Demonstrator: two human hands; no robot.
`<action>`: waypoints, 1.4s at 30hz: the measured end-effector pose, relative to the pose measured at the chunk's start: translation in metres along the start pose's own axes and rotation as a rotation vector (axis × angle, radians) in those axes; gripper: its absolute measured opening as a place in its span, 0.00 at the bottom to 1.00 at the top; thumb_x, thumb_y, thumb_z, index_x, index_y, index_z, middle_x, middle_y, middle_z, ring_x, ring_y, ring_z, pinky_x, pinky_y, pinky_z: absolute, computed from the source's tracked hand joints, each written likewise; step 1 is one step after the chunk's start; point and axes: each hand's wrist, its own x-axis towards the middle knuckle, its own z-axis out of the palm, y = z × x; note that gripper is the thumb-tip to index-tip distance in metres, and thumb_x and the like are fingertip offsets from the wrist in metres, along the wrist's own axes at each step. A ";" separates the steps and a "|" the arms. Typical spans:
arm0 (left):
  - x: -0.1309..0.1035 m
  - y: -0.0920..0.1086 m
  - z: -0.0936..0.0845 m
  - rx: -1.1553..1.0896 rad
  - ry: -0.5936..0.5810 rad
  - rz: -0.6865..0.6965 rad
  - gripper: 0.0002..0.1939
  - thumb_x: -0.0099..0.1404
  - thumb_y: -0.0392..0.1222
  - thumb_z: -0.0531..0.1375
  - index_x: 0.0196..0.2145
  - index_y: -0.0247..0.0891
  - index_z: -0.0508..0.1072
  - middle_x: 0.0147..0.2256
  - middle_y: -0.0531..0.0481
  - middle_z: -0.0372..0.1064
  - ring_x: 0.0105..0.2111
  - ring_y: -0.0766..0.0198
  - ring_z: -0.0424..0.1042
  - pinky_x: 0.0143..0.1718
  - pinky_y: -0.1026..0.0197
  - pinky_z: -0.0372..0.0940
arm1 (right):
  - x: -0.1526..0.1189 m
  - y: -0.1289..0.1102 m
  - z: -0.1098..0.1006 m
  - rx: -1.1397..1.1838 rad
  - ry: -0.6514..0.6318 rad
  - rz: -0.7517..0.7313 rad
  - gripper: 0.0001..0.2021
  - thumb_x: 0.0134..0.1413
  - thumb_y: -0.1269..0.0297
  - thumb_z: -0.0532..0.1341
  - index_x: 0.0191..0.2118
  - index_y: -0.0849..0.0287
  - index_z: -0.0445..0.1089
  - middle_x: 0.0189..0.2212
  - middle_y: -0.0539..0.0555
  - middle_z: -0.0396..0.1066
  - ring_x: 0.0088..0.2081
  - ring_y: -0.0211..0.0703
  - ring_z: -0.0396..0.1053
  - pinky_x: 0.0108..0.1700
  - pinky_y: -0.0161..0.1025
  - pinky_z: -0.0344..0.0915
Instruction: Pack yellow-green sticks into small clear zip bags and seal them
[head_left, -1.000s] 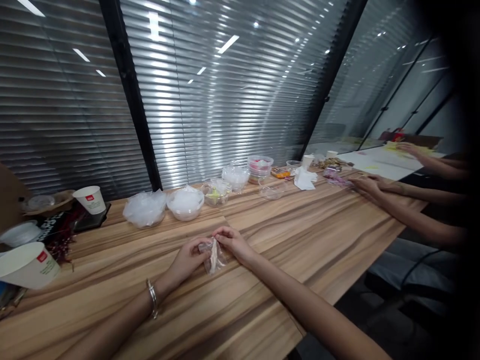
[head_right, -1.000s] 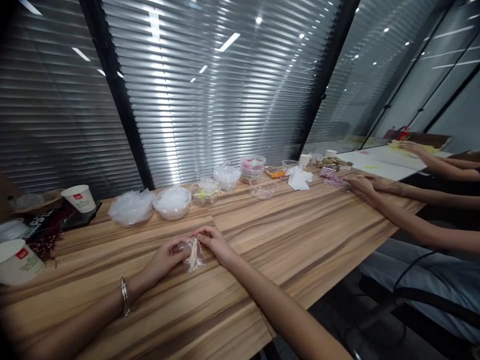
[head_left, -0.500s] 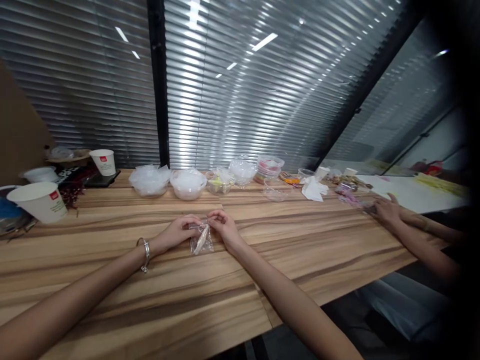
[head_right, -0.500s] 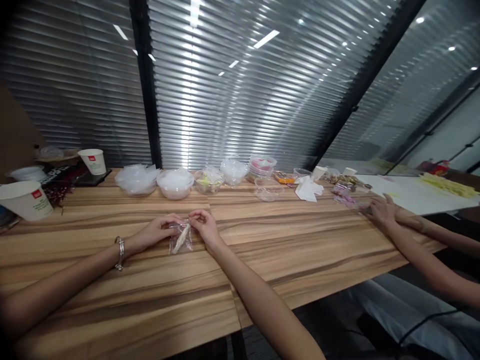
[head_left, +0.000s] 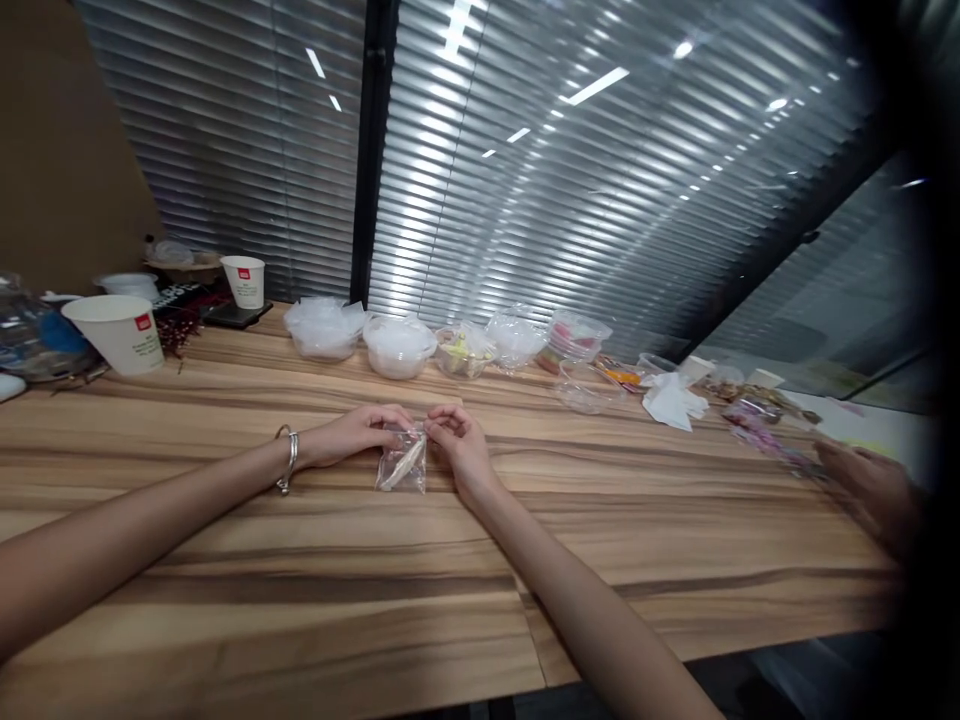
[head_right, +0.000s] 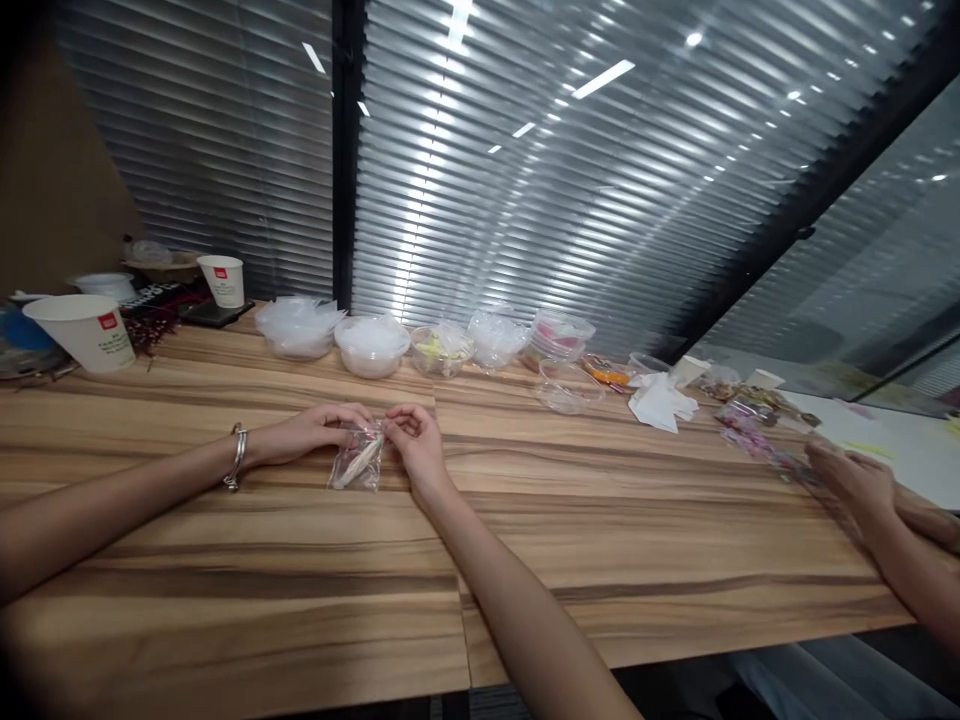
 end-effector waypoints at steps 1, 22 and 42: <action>0.000 0.000 0.000 -0.010 0.005 -0.007 0.12 0.58 0.41 0.60 0.39 0.36 0.75 0.47 0.45 0.67 0.47 0.58 0.66 0.50 0.58 0.59 | 0.000 0.000 0.000 0.002 0.000 -0.002 0.10 0.40 0.66 0.66 0.32 0.58 0.67 0.25 0.48 0.67 0.27 0.35 0.64 0.30 0.32 0.60; -0.002 0.007 0.004 -0.111 0.076 -0.062 0.14 0.57 0.43 0.61 0.41 0.36 0.73 0.41 0.47 0.71 0.44 0.58 0.67 0.48 0.57 0.60 | -0.003 -0.002 0.002 -0.061 -0.007 0.065 0.12 0.42 0.59 0.66 0.33 0.57 0.69 0.28 0.51 0.71 0.29 0.38 0.65 0.31 0.35 0.61; -0.004 0.007 0.005 -0.105 0.068 -0.108 0.14 0.54 0.43 0.64 0.37 0.34 0.72 0.36 0.48 0.72 0.37 0.62 0.69 0.41 0.59 0.63 | -0.008 -0.009 0.005 -0.118 -0.005 0.086 0.09 0.44 0.60 0.65 0.33 0.57 0.70 0.28 0.51 0.71 0.29 0.37 0.65 0.29 0.33 0.60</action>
